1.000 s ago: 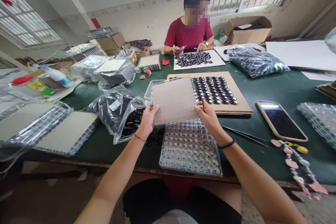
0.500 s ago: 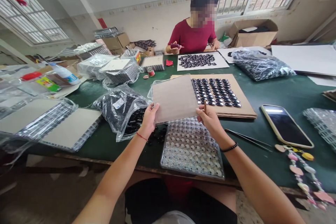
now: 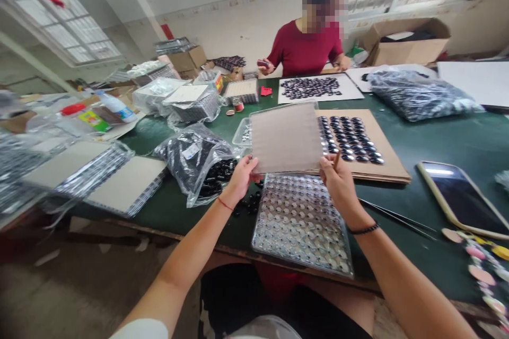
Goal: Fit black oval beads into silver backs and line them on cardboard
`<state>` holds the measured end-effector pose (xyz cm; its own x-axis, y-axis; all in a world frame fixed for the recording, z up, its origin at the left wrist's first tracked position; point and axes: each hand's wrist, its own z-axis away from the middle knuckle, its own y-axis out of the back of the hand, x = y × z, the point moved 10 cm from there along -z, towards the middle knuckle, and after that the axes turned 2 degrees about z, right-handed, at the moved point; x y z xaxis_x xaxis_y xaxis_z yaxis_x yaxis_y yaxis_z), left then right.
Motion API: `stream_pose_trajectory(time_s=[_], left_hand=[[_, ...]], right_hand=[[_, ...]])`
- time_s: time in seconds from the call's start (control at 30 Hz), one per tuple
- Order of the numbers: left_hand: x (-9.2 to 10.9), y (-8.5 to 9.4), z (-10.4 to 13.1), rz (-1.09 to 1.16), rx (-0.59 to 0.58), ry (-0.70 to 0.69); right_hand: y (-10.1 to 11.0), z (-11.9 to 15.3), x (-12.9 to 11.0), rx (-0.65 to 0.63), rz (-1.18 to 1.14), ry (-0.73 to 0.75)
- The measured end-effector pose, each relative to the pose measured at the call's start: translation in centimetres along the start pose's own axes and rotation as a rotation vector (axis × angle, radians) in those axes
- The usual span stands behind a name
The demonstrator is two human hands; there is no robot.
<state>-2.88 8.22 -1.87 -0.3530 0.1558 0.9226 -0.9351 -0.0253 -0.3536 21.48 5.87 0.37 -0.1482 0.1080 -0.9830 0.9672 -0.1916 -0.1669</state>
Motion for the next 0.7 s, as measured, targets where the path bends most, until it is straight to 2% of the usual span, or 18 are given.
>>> stream_pose_trajectory(time_s=[0.1,0.2,0.27,0.33,0.4,0.5,0.6,0.67,0.7], left_hand=[[0.3,-0.3,0.2,0.036,-0.014,-0.029],[2.1,-0.3,0.9,0.057,-0.034,-0.098],[4.3,0.7,2.0,0.074,0.000,-0.179],[7.2,3.2,3.8,0.101,0.096,-0.289],[10.1,7.5,6.2,0.125,0.253,-0.424],[13.5,16.5,11.0,0.119,0.560,-0.614],[14.1,25.5,15.6,0.001,0.869,-0.626],[13.4,30.5,18.4,-0.124,1.085,-0.528],[13.0,32.3,19.3,-0.145,1.127,-0.490]], right_hand=[[-0.4,0.6,-0.6,-0.030,-0.064,0.036],[-0.7,1.1,-1.7,-0.060,-0.127,0.101],[-0.6,1.4,-2.4,-0.046,-0.124,0.138],[-0.3,1.6,-3.0,-0.010,-0.099,0.158],[0.0,1.7,-3.5,0.038,-0.072,0.170],[0.1,2.0,-4.1,0.085,-0.053,0.175],[-0.1,2.2,-4.4,0.105,-0.037,0.157],[-0.3,2.3,-4.5,0.099,-0.030,0.156],[-0.3,2.3,-4.4,0.102,-0.019,0.146]])
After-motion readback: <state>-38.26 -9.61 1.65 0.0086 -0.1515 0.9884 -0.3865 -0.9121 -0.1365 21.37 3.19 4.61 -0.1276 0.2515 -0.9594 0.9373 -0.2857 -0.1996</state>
